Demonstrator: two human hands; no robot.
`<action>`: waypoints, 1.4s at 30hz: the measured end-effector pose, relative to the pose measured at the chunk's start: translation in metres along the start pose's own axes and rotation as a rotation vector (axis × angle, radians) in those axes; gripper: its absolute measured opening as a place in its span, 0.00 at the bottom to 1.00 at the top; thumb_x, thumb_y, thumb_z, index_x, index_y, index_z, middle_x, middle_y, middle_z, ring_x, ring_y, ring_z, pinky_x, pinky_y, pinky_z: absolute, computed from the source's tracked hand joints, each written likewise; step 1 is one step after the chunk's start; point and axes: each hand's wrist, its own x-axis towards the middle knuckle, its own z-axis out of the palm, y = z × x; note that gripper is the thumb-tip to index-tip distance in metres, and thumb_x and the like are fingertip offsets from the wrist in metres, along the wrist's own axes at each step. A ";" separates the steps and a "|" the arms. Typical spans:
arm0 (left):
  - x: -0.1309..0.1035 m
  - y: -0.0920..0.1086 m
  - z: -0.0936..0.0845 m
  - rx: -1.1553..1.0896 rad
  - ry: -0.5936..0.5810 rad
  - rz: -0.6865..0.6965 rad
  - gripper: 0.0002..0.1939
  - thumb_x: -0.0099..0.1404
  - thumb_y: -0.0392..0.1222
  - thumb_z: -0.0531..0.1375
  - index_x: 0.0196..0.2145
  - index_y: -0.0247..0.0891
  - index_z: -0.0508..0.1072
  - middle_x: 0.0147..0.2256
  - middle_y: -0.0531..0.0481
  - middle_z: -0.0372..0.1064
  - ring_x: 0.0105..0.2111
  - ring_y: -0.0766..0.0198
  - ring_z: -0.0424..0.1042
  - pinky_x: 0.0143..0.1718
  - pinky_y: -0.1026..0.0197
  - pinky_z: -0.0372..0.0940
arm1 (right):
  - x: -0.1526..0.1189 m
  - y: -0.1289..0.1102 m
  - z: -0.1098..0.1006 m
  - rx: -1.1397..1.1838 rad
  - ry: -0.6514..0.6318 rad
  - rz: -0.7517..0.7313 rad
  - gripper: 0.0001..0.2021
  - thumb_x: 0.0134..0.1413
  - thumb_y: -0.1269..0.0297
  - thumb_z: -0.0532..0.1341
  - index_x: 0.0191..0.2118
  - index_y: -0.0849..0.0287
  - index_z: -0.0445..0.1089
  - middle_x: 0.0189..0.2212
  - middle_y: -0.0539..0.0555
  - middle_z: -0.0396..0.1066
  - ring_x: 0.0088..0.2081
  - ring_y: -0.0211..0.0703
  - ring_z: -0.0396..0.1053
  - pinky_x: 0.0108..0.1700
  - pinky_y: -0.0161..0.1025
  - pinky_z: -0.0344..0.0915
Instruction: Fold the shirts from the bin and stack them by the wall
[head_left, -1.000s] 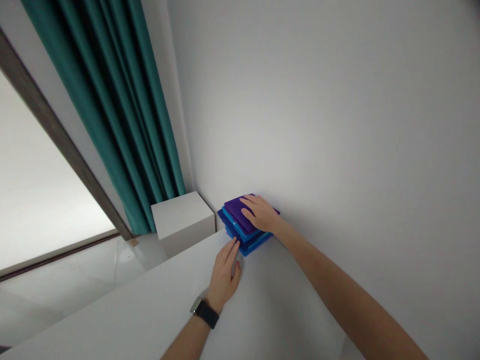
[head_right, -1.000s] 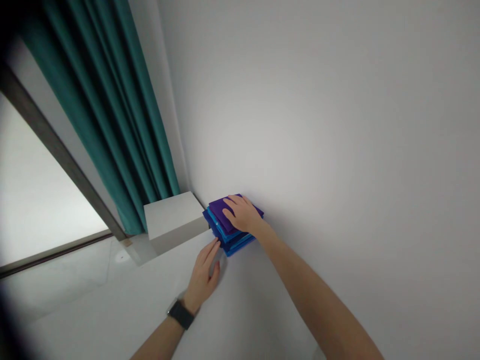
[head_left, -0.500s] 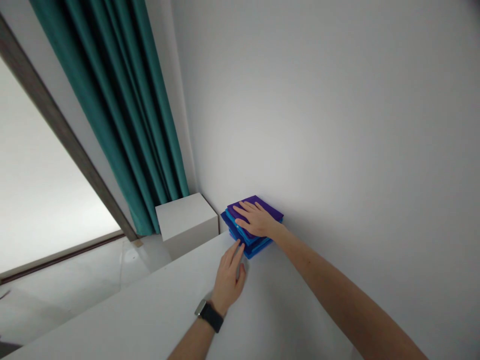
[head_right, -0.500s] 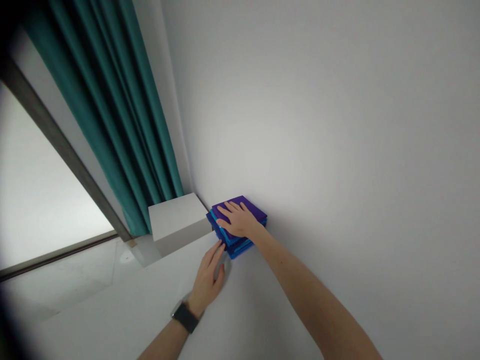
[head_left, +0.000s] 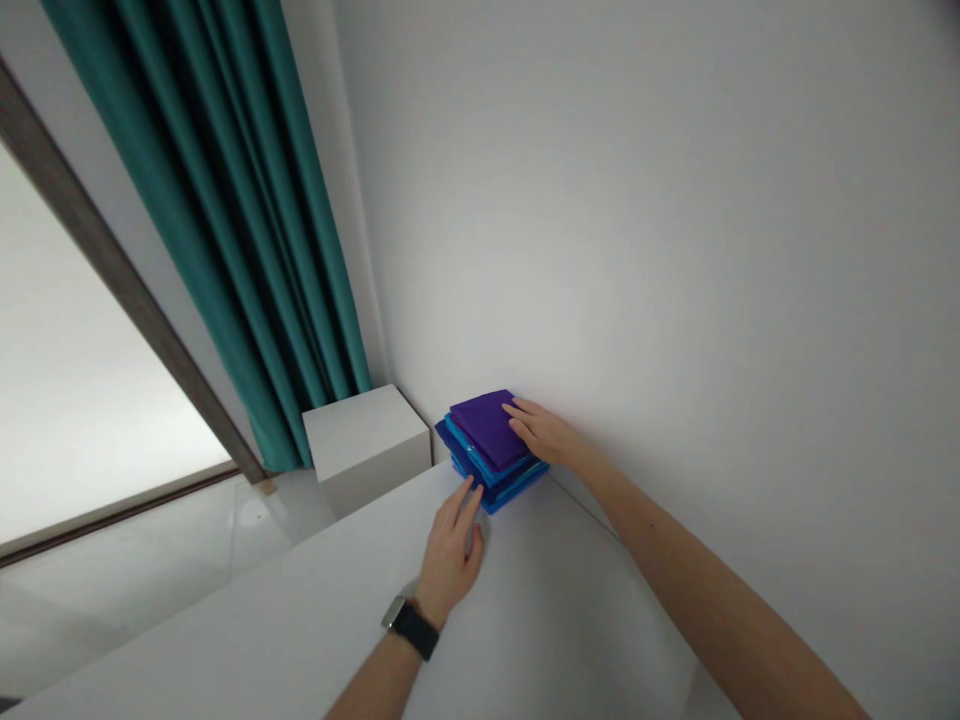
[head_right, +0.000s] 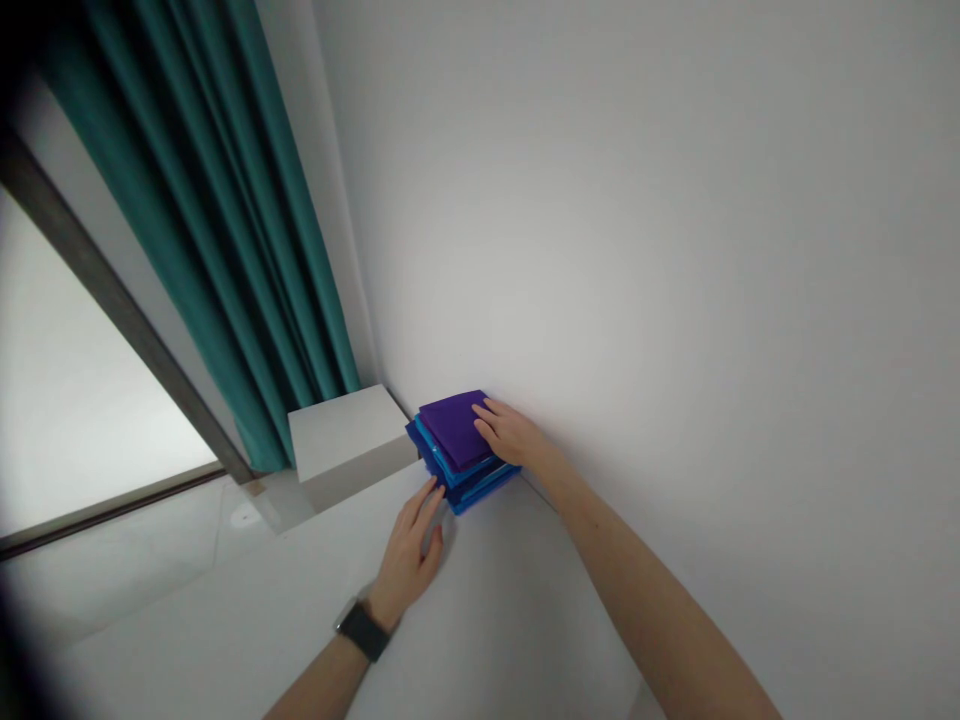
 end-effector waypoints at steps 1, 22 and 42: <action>0.000 0.000 0.000 0.000 0.000 -0.001 0.30 0.67 0.30 0.50 0.66 0.43 0.53 0.64 0.40 0.53 0.62 0.53 0.57 0.60 0.44 0.59 | 0.001 -0.005 -0.002 -0.017 0.004 -0.006 0.27 0.68 0.53 0.41 0.62 0.62 0.62 0.61 0.62 0.62 0.63 0.48 0.57 0.64 0.51 0.54; -0.003 -0.003 0.003 -0.006 -0.014 -0.015 0.29 0.67 0.30 0.50 0.65 0.41 0.55 0.64 0.38 0.52 0.62 0.52 0.57 0.59 0.42 0.60 | 0.034 -0.067 0.018 -0.025 -0.093 -0.133 0.24 0.67 0.60 0.45 0.65 0.59 0.57 0.64 0.57 0.57 0.65 0.47 0.53 0.65 0.51 0.51; 0.012 -0.010 -0.006 -0.046 0.150 -0.135 0.25 0.73 0.38 0.46 0.66 0.40 0.52 0.62 0.39 0.55 0.62 0.54 0.55 0.62 0.43 0.55 | -0.070 -0.047 0.054 0.120 0.552 0.242 0.23 0.68 0.63 0.43 0.63 0.59 0.58 0.61 0.60 0.61 0.64 0.47 0.54 0.66 0.59 0.48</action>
